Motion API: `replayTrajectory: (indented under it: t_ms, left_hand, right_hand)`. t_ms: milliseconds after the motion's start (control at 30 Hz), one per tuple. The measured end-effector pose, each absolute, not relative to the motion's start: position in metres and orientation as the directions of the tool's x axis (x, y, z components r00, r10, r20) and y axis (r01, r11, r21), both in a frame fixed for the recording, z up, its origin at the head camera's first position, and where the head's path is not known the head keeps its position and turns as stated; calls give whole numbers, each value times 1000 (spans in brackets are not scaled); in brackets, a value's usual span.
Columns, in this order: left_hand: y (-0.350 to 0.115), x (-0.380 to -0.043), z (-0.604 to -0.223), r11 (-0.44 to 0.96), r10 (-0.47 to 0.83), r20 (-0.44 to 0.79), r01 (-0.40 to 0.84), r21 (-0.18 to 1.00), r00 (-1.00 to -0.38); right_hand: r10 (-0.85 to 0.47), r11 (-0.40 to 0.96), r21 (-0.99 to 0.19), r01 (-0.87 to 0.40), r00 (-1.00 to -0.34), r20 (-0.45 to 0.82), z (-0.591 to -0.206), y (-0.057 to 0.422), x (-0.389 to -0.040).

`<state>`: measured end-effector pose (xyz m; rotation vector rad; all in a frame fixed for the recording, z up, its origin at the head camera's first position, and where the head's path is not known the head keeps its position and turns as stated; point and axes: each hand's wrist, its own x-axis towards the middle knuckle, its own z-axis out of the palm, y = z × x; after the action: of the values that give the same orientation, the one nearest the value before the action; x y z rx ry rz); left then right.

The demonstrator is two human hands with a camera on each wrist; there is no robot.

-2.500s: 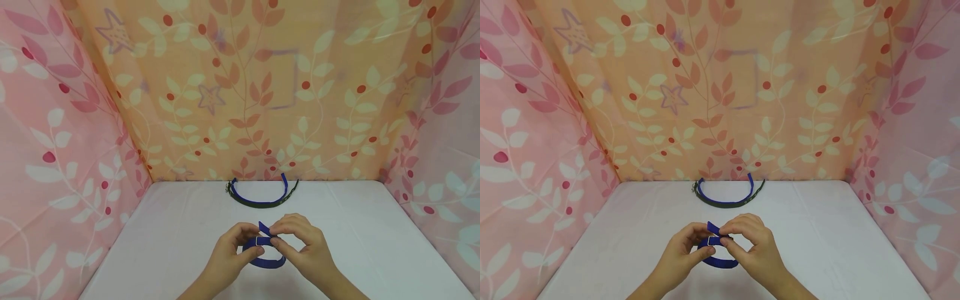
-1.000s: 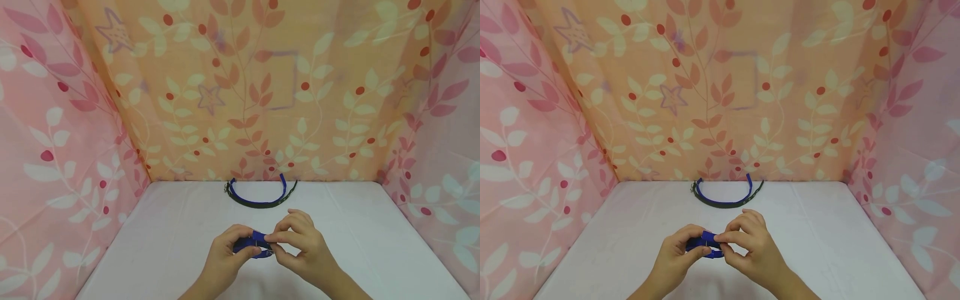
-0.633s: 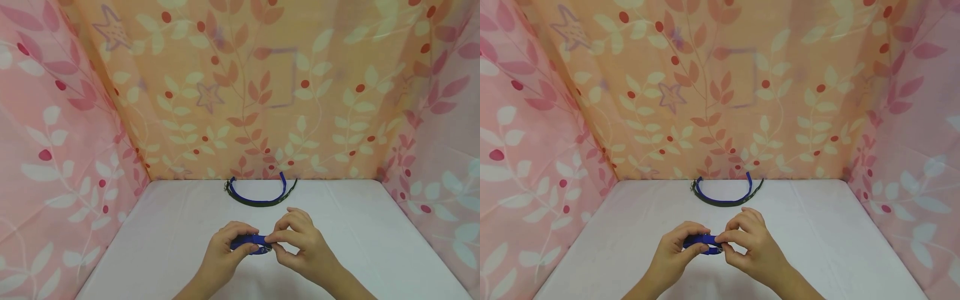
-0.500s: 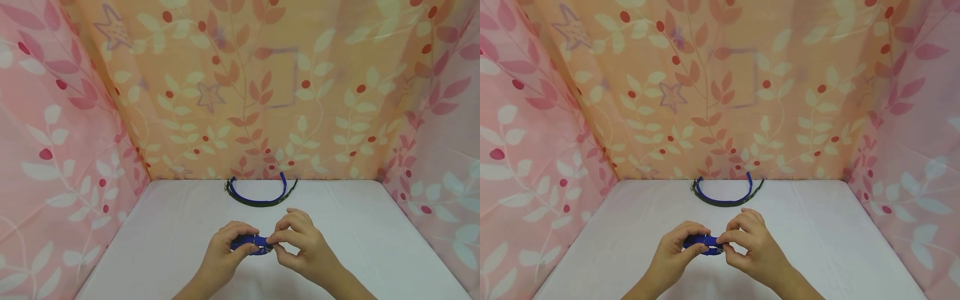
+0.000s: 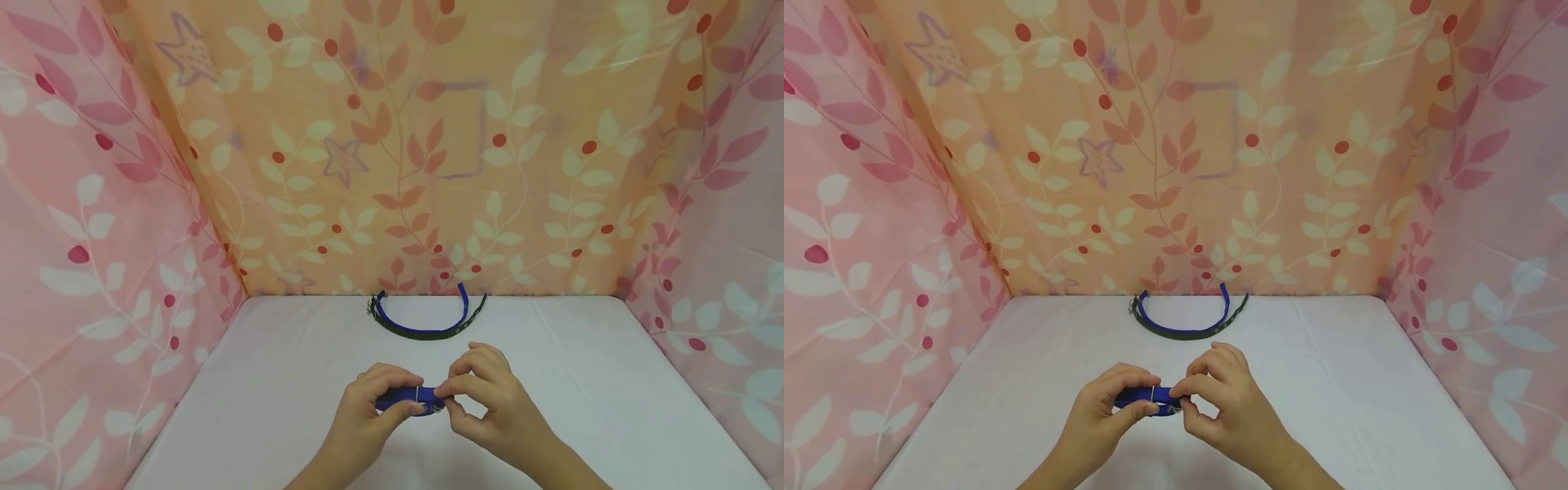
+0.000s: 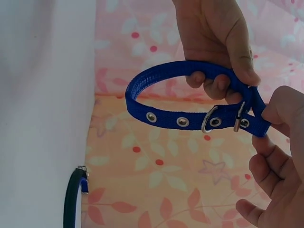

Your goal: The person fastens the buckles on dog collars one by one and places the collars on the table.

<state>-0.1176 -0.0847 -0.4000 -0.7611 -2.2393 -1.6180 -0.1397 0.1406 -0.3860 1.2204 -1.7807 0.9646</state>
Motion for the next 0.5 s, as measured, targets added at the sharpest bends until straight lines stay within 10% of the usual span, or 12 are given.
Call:
replayTrajectory:
  t_ms: [500]
  left_hand:
    - [-84, -118, -401, 124, 287, 556, 606, 786, -780]
  right_hand:
    - [-360, 267, -197, -944, -287, 888, -390, 138, -140]
